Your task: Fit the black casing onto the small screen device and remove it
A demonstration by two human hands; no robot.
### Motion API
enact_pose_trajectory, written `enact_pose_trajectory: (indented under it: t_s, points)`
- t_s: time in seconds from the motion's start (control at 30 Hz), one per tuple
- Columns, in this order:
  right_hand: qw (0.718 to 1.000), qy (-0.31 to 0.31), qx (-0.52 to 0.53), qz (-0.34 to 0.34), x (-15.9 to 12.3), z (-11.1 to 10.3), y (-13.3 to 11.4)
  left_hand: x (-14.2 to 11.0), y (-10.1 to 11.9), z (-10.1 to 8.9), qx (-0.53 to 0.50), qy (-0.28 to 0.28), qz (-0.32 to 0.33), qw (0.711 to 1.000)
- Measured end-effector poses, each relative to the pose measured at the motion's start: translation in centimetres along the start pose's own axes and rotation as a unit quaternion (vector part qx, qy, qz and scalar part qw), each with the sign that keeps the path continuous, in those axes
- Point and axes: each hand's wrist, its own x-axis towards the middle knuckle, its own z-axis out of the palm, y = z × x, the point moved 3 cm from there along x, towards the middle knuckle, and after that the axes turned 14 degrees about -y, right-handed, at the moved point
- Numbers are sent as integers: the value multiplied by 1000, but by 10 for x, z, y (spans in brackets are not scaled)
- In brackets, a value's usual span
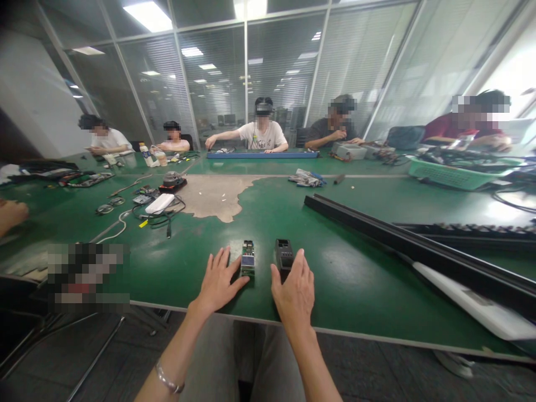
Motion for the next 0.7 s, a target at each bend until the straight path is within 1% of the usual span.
enact_pose_trajectory:
  t_s: [0.17,0.3,0.47,0.6,0.7]
  points:
    - [1000,-23,-8,2,0,4,2,0,2,0,3,5,-3,1000]
    - [1000,-25,-16,0,0,4,2,0,2,2,7,4,-14,1000]
    - [999,-32,14,19,1,2,0,-1,0,3,7,5,-12,1000]
    - [997,-39,65,36,2,-6,-11,-2,-1,2,7,11,-3,1000]
    - [995,-40,89,24,4,-11,-26,-2,-1,3,8,14,-3,1000]
